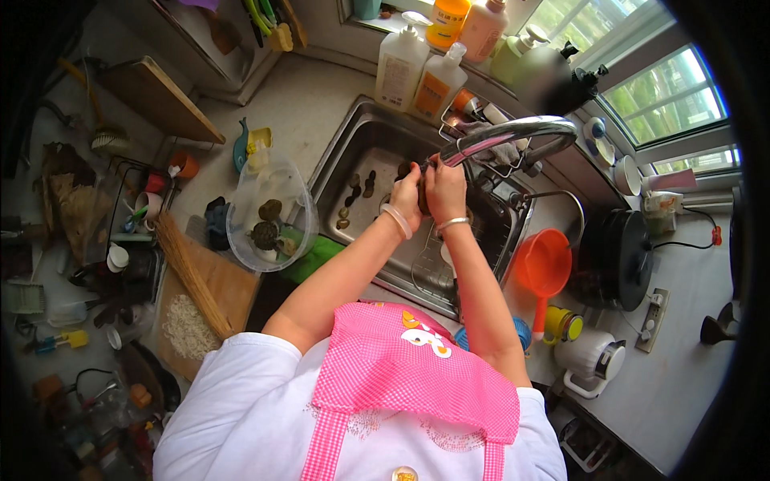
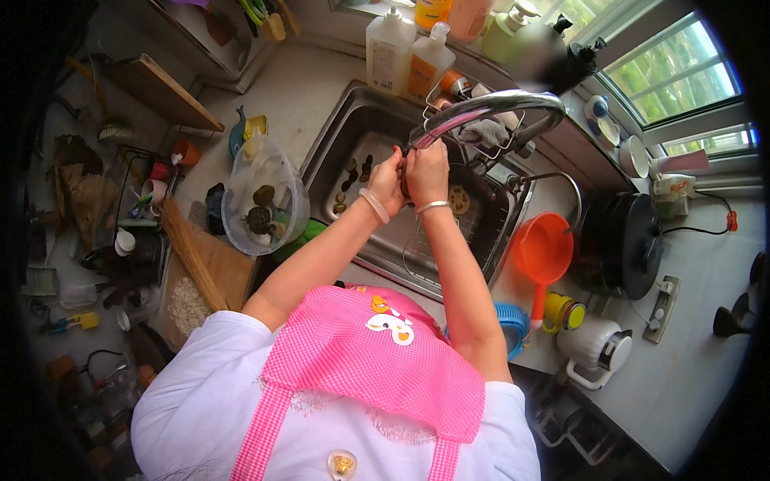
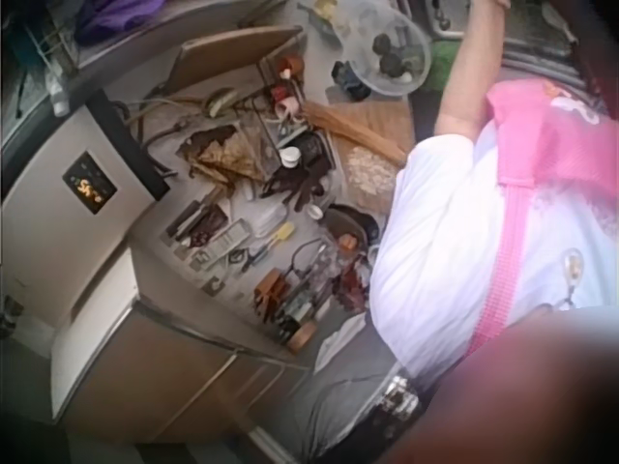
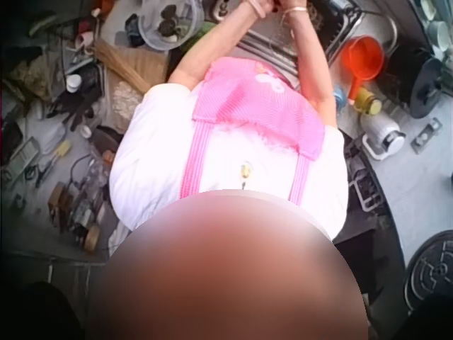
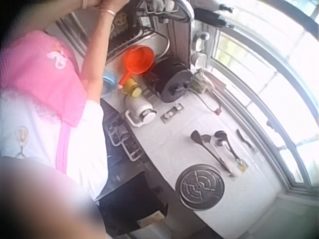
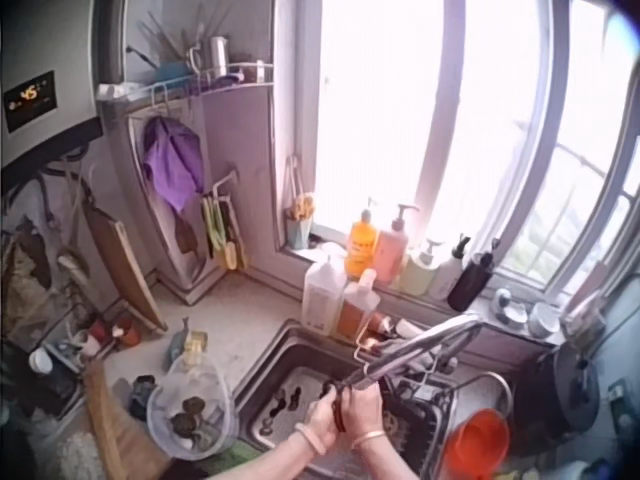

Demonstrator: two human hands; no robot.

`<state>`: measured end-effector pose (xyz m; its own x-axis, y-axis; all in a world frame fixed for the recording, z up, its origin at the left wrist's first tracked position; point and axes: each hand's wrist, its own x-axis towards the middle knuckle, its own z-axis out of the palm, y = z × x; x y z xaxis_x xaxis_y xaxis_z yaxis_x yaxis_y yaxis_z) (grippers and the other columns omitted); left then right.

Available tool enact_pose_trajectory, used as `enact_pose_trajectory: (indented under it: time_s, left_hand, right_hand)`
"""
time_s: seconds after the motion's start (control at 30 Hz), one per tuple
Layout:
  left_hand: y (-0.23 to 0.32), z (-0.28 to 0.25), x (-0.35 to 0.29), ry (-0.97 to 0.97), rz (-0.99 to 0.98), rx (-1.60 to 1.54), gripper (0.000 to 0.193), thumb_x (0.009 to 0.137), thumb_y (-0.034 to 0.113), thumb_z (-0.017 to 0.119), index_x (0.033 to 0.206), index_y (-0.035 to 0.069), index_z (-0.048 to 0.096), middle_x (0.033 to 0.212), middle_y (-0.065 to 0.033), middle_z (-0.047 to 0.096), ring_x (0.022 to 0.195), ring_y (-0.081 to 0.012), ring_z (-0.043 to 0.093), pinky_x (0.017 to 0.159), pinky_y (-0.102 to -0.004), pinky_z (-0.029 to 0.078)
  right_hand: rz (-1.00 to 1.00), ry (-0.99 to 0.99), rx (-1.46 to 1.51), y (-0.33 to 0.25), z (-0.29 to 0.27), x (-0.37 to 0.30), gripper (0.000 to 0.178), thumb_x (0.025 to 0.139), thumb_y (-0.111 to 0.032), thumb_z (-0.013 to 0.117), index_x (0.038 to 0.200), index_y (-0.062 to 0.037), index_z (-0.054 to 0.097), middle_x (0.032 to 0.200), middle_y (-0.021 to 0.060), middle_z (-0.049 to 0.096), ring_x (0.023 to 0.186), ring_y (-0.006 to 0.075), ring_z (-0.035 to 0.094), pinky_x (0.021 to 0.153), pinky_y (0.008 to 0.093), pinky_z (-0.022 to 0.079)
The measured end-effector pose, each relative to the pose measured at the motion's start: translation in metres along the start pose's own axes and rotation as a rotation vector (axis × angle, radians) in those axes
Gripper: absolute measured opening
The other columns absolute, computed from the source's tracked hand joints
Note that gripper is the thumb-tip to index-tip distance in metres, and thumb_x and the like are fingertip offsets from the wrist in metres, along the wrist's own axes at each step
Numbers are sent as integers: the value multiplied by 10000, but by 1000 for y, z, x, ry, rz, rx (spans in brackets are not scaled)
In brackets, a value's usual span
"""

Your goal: The person washes small dark pieces of seaweed under running water in a kitchen sink. They handle the pieces one at a time, rinsing and rubbing them before placing them into a clear plastic container.

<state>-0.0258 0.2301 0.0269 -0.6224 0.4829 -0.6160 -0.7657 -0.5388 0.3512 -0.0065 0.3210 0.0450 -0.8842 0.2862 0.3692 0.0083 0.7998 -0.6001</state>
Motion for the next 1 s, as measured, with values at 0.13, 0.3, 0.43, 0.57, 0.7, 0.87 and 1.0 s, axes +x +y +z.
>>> enact_pose_trajectory:
  time_s: [0.13, 0.3, 0.43, 0.57, 0.7, 0.87, 1.0]
  left_hand:
    - [23, -23, 26, -64, 103, 18, 494, 973, 489, 454, 851, 39, 619, 844, -86, 640, 811, -196, 623, 742, -327, 514]
    - [8, 0, -4, 17, 66, 34, 412, 995, 420, 449, 954, 47, 620, 946, -57, 651, 905, -177, 618, 812, -335, 499]
    - [10, -18, 16, -111, 127, 2, 353, 984, 389, 491, 1007, 52, 593, 947, -67, 635, 866, -177, 603, 808, -349, 496]
    - [30, -29, 34, -88, 177, -78, 138, 939, 137, 574, 1033, 35, 567, 937, -114, 607, 911, -234, 593, 850, -406, 495]
    - [26, -26, 20, -1, -37, -179, 135, 895, 29, 587, 1028, 36, 568, 942, -131, 602, 915, -255, 594, 868, -409, 501]
    - [21, -41, 38, 95, -46, -236, 91, 884, 6, 580, 964, 49, 571, 929, -110, 606, 882, -239, 597, 829, -361, 514]
    - [2, -30, 33, 125, 27, -239, 154, 845, -51, 584, 946, 59, 544, 903, -97, 596, 865, -257, 596, 792, -368, 510]
  right_hand:
    - [-145, -23, 83, -25, -1, -25, 146, 783, -5, 569, 926, 9, 542, 936, 201, 554, 869, 386, 517, 762, 470, 443]
    - [-56, 4, -9, -9, 0, -7, 106, 820, -46, 578, 912, 6, 570, 821, 207, 613, 814, 404, 590, 708, 450, 470]
    - [-110, -63, 76, -13, -12, 3, 103, 825, -58, 582, 901, 12, 583, 829, 212, 605, 789, 410, 582, 710, 452, 471]
    - [-138, 26, 103, -27, -5, -26, 133, 837, -34, 563, 958, 14, 538, 938, 204, 529, 883, 389, 531, 775, 433, 446]
    - [69, 138, 179, -1, -11, -11, 139, 825, -35, 577, 948, 20, 544, 893, 195, 557, 828, 387, 553, 728, 434, 448]
    - [-54, 108, 214, -34, -2, -38, 139, 832, -34, 566, 954, 22, 532, 913, 182, 528, 844, 366, 543, 751, 424, 447]
    - [126, 110, 148, -7, -2, -19, 163, 821, -67, 556, 967, -1, 526, 895, 186, 504, 860, 376, 496, 763, 464, 416]
